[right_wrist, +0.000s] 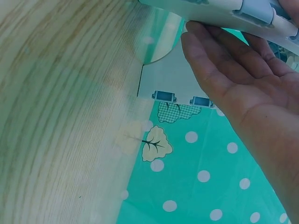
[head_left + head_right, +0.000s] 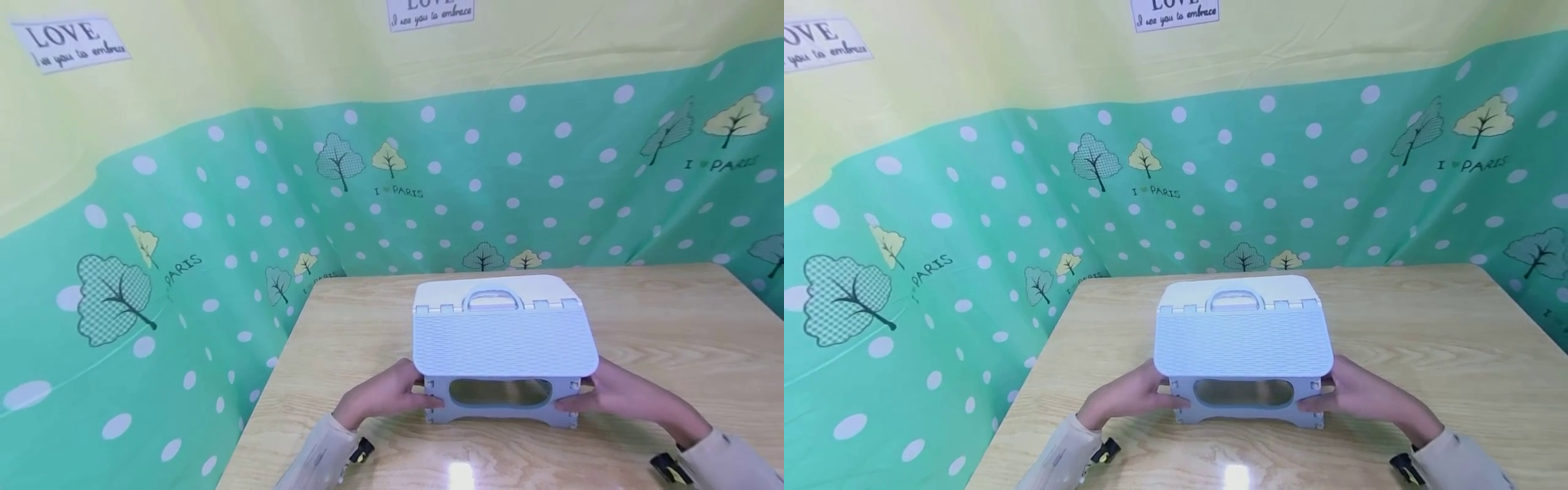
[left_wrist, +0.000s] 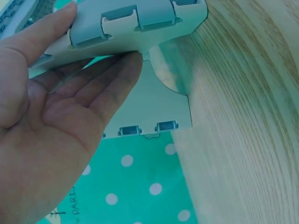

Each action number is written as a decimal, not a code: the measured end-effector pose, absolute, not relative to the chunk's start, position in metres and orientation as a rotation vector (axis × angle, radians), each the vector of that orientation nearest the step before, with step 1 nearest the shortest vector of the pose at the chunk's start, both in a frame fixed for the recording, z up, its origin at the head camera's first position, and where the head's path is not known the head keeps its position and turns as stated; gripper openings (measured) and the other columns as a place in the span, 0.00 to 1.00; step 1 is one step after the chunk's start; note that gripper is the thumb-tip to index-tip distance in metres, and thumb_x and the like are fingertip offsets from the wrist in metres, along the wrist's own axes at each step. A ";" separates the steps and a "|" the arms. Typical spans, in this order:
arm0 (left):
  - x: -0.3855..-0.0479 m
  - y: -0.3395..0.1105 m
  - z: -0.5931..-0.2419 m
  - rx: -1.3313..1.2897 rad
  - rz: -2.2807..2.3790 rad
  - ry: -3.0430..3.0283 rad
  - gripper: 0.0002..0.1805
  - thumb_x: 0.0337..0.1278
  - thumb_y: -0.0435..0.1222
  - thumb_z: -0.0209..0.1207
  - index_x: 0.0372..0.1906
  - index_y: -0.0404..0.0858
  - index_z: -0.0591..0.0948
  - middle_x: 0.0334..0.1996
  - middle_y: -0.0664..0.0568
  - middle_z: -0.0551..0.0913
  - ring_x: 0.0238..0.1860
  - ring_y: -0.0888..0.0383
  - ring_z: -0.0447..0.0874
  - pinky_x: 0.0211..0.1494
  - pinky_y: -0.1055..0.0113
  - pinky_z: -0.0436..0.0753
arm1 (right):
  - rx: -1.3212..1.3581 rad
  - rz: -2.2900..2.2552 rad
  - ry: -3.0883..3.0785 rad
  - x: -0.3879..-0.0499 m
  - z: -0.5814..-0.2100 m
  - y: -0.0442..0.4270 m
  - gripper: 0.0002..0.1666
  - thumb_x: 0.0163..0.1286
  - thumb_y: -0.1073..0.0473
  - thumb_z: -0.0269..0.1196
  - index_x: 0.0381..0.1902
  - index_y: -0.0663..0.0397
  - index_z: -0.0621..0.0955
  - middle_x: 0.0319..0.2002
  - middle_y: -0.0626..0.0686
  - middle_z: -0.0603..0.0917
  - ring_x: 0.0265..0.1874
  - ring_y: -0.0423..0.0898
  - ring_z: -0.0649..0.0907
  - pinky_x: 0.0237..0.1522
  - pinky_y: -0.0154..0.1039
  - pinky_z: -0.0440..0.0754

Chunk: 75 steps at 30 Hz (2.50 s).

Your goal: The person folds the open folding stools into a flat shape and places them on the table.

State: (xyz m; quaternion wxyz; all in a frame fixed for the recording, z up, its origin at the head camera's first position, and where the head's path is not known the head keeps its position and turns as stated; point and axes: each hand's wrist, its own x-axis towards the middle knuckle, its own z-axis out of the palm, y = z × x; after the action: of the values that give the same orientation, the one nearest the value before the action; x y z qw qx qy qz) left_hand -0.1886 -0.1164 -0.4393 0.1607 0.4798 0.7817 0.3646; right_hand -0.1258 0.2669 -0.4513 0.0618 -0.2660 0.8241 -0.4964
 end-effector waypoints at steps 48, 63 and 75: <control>-0.192 -0.114 -0.441 1.336 1.074 2.129 0.37 0.64 0.34 0.64 0.74 0.49 0.61 0.63 0.53 0.74 0.59 0.64 0.76 0.56 0.71 0.80 | -0.876 -1.493 2.442 -0.124 -0.456 0.271 0.62 0.59 0.58 0.73 0.79 0.44 0.46 0.70 0.71 0.56 0.61 0.21 0.61 0.52 0.30 0.75; -0.191 -0.117 -0.440 1.321 1.062 2.154 0.36 0.64 0.34 0.64 0.73 0.48 0.61 0.60 0.51 0.76 0.56 0.65 0.78 0.54 0.72 0.81 | -0.912 -1.476 2.494 -0.130 -0.458 0.269 0.63 0.58 0.57 0.74 0.79 0.45 0.47 0.69 0.67 0.58 0.61 0.24 0.63 0.52 0.30 0.75; -0.190 -0.117 -0.440 1.314 1.011 2.174 0.32 0.65 0.34 0.62 0.70 0.44 0.64 0.57 0.43 0.79 0.52 0.67 0.79 0.52 0.74 0.81 | -0.886 -1.478 2.500 -0.129 -0.455 0.267 0.61 0.57 0.57 0.74 0.79 0.44 0.49 0.69 0.66 0.59 0.61 0.22 0.61 0.53 0.28 0.72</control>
State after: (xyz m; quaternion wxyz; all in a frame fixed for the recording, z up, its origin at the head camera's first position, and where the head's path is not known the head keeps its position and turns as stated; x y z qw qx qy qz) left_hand -0.1901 -0.1172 -0.4397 0.2022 0.4705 0.7788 0.3622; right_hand -0.1288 0.2672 -0.4552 0.0526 -0.2913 0.8223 -0.4860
